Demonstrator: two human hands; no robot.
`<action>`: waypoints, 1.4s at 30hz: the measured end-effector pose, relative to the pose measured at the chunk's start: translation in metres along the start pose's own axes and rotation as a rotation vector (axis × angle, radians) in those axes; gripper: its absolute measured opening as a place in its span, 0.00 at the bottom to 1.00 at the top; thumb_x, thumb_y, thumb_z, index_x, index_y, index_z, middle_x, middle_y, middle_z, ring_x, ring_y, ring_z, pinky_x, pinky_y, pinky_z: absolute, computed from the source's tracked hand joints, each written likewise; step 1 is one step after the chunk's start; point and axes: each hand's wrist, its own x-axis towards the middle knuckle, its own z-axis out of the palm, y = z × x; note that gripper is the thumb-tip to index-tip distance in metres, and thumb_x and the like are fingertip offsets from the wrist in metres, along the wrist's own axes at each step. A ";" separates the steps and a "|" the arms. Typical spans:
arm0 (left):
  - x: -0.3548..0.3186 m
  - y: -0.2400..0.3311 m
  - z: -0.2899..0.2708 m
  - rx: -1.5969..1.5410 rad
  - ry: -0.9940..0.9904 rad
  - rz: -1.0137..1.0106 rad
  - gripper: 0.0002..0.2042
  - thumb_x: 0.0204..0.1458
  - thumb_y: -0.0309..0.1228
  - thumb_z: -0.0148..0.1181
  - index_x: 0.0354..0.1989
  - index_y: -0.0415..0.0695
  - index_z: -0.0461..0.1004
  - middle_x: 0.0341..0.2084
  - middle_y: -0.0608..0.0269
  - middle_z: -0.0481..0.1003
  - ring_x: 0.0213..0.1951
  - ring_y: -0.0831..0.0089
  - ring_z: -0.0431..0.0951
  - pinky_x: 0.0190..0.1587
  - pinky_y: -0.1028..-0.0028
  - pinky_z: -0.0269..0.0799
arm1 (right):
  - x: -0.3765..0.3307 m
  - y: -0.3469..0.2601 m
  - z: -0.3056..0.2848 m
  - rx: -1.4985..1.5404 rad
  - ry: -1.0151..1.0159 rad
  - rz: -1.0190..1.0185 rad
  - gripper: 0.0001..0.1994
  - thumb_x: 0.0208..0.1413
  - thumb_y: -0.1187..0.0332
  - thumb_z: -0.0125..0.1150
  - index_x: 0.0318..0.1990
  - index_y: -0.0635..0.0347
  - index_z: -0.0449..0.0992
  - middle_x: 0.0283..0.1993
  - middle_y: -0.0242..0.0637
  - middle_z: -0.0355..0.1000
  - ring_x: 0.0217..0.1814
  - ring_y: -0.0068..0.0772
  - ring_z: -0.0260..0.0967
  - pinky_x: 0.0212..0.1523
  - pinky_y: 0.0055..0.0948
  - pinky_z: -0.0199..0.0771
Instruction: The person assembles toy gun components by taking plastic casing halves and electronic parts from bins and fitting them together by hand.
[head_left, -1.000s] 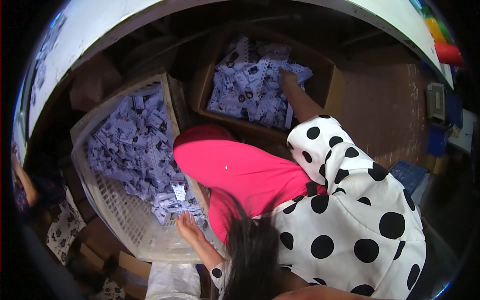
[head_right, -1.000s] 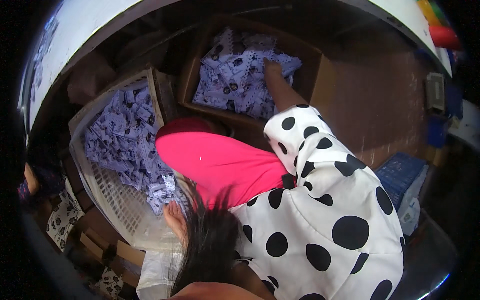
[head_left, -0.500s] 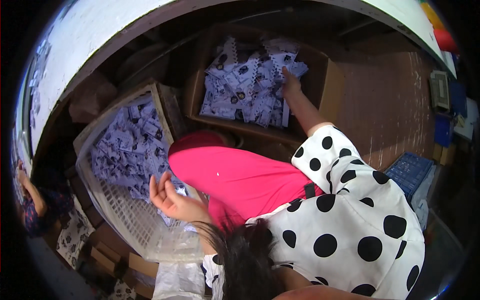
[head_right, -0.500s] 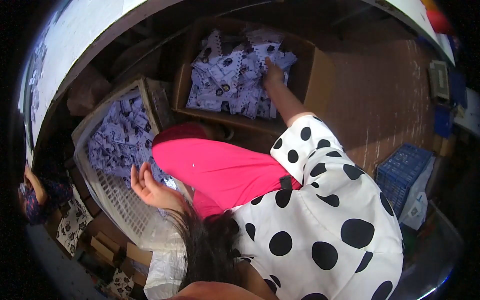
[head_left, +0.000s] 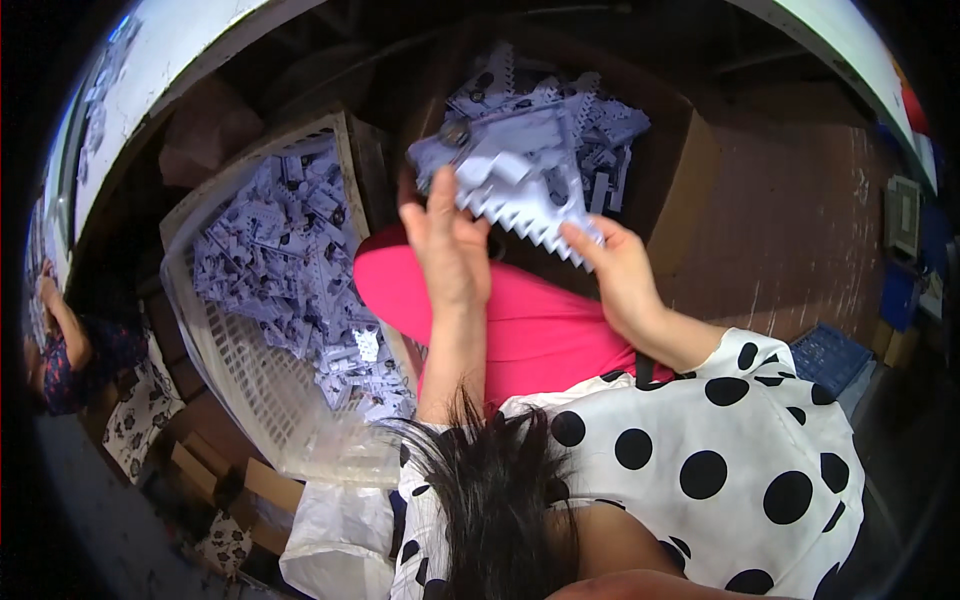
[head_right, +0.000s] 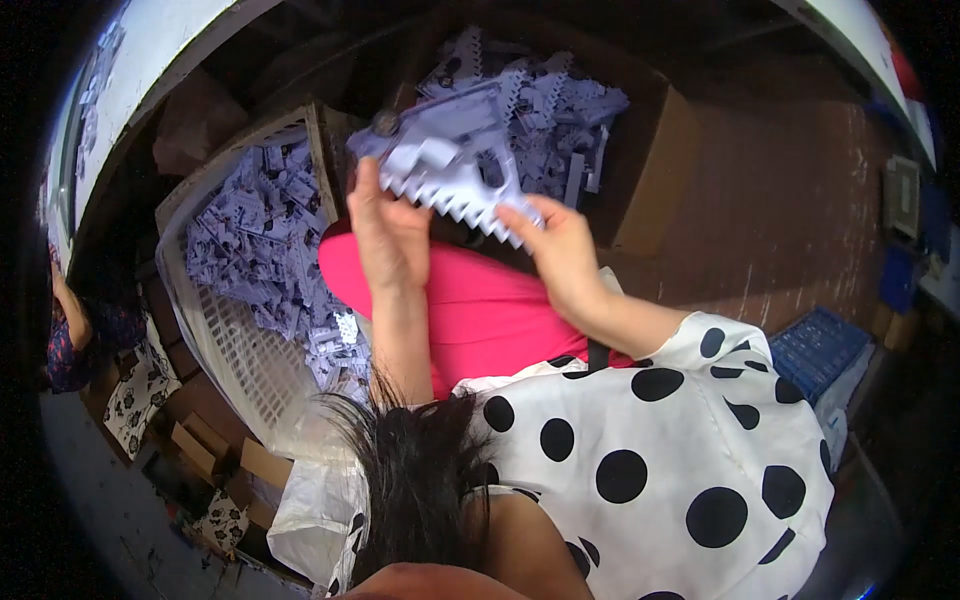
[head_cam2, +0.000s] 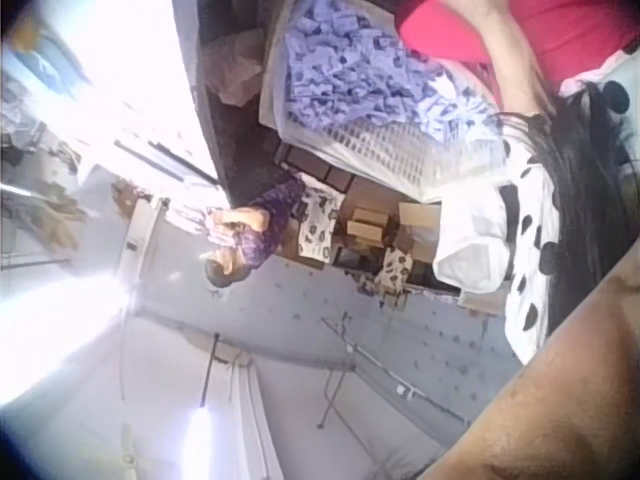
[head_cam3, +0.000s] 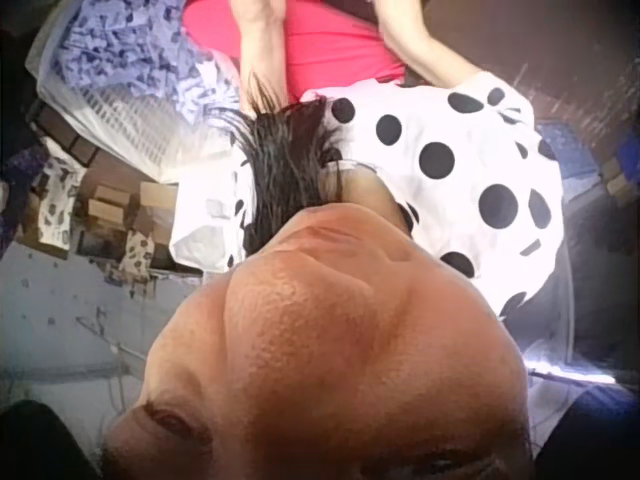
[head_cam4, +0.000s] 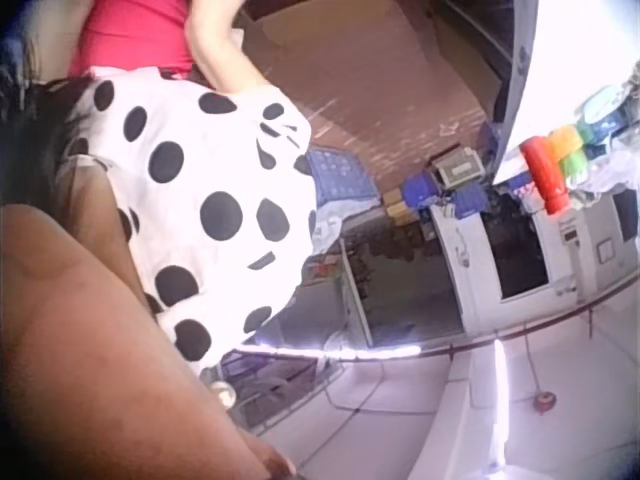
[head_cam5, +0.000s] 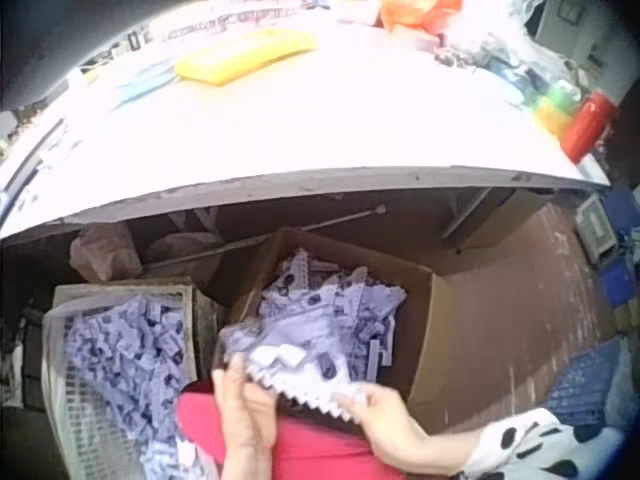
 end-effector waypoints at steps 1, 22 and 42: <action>-0.001 0.003 -0.003 -0.025 0.033 0.047 0.27 0.52 0.28 0.59 0.58 0.43 0.52 0.47 0.59 0.68 0.46 0.71 0.71 0.48 0.69 0.67 | -0.013 -0.001 0.004 -0.079 -0.027 -0.004 0.10 0.51 0.66 0.63 0.37 0.63 0.76 0.31 0.26 0.73 0.34 0.13 0.64 0.38 0.17 0.64; -0.093 0.030 -0.114 0.123 0.366 0.139 0.26 0.49 0.24 0.59 0.58 0.39 0.60 0.50 0.58 0.68 0.51 0.69 0.69 0.55 0.69 0.63 | 0.290 0.118 -0.014 -0.118 0.399 0.328 0.28 0.36 0.58 0.73 0.40 0.73 0.73 0.38 0.44 0.71 0.34 0.36 0.67 0.36 0.31 0.68; -0.091 0.029 -0.098 0.134 0.299 0.186 0.23 0.50 0.24 0.58 0.56 0.40 0.61 0.47 0.60 0.68 0.48 0.71 0.70 0.53 0.70 0.64 | 0.253 0.049 -0.068 -0.228 0.330 -0.103 0.28 0.37 0.60 0.74 0.45 0.68 0.73 0.38 0.37 0.73 0.39 0.30 0.68 0.42 0.26 0.66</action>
